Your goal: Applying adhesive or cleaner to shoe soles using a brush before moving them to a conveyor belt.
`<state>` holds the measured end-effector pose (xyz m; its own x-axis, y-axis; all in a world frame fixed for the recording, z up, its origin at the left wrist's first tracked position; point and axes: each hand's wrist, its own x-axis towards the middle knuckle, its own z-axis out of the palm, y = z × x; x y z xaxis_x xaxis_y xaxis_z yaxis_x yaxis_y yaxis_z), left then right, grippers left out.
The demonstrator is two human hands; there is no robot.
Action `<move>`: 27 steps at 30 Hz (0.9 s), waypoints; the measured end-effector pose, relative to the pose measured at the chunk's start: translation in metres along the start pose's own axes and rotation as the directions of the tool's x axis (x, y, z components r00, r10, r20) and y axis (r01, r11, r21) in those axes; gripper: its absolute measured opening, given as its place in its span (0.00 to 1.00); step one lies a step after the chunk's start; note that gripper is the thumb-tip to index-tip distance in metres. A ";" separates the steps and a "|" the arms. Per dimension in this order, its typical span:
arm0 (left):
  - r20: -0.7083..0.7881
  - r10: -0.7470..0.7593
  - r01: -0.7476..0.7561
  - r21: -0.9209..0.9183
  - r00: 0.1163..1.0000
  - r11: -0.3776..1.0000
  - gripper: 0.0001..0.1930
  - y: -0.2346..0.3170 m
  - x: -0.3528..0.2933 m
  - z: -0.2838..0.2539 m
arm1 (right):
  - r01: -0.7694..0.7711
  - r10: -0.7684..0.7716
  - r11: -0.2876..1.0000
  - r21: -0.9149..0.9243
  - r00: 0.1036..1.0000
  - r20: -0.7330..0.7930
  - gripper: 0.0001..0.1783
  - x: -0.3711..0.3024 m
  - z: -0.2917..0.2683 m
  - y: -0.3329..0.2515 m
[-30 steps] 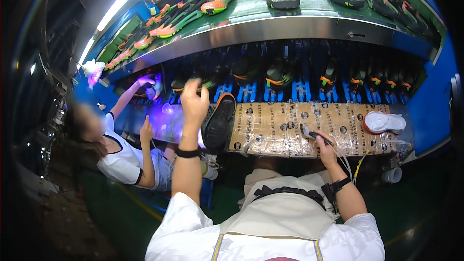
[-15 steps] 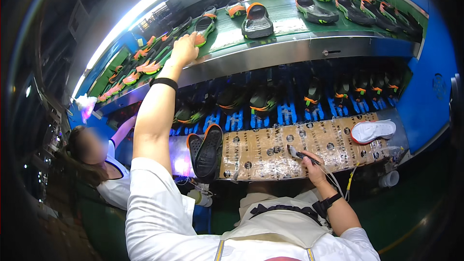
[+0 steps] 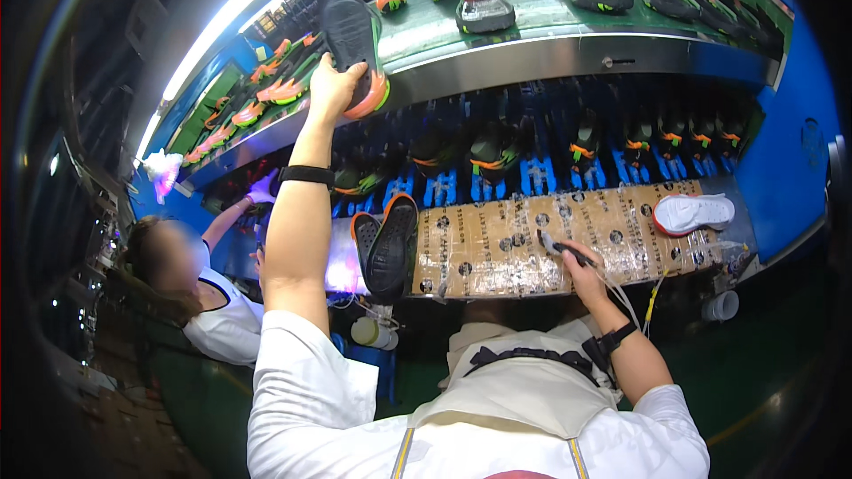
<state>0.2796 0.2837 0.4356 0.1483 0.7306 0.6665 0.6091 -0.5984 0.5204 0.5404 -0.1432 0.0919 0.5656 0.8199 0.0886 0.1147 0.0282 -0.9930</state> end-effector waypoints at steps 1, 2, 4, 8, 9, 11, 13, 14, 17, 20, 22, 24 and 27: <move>0.134 0.015 0.025 -0.294 0.991 0.956 0.30 0.016 -0.017 -0.003 | 0.009 -0.009 1.000 0.008 0.999 -0.041 0.14 -0.001 0.000 -0.006; 0.154 0.008 0.039 -0.298 0.988 0.954 0.30 0.019 -0.034 0.005 | 0.049 -0.061 0.992 -0.118 0.994 -0.094 0.13 -0.003 -0.002 -0.013; 0.217 -0.208 0.298 -0.774 0.954 0.559 0.20 0.017 -0.066 0.006 | 0.087 -0.110 0.985 -0.151 0.983 -0.147 0.12 -0.003 -0.001 -0.015; 0.499 -0.303 0.573 -0.782 0.812 0.246 0.14 0.019 -0.160 0.009 | 0.008 0.006 0.994 0.106 0.992 -0.127 0.09 -0.001 -0.012 -0.027; 0.546 -0.279 0.595 -0.792 0.790 0.133 0.18 0.002 -0.189 0.020 | 0.000 0.021 0.980 0.200 0.994 -0.104 0.11 -0.002 -0.007 -0.046; 0.652 -0.123 0.650 -0.757 0.748 -0.061 0.24 -0.001 -0.243 0.035 | 0.009 0.020 0.935 0.354 0.997 -0.080 0.11 -0.002 -0.004 -0.066; 0.696 0.034 0.689 -0.700 0.717 -0.188 0.29 0.022 -0.293 0.039 | 0.008 0.002 0.911 0.412 1.000 -0.024 0.12 -0.001 0.002 -0.081; 0.702 0.066 0.694 -0.679 0.709 -0.238 0.32 0.030 -0.315 0.042 | -0.003 0.014 0.916 0.400 1.000 -0.023 0.12 -0.001 0.008 -0.091; 0.760 -0.005 0.676 -0.580 0.650 -0.454 0.40 0.027 -0.365 0.059 | 0.006 -0.045 0.916 0.401 0.995 0.090 0.13 -0.002 0.030 -0.117; 0.779 0.048 0.599 -0.438 0.625 -0.671 0.47 0.040 -0.390 0.067 | 0.049 -0.141 0.920 0.388 0.967 0.213 0.13 0.002 0.055 -0.138; 0.714 0.266 0.617 -0.287 0.648 -0.733 0.52 0.045 -0.397 0.068 | 0.018 -0.116 0.925 0.381 0.965 0.236 0.12 0.012 0.070 -0.139; 0.741 0.247 0.637 -0.301 0.624 -0.710 0.53 0.048 -0.404 0.067 | 0.010 -0.085 0.946 0.324 0.972 0.219 0.11 0.015 0.080 -0.152; 0.893 -0.053 0.718 -0.393 0.446 -0.575 0.50 0.080 -0.401 0.054 | 0.043 -0.095 0.958 0.284 0.980 0.173 0.10 0.024 0.091 -0.149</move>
<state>0.3111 -0.0392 0.1815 0.7300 0.6514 -0.2067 -0.5498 0.7394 0.3886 0.4629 -0.0761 0.2352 0.4022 0.9000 0.1681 -0.0976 0.2247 -0.9695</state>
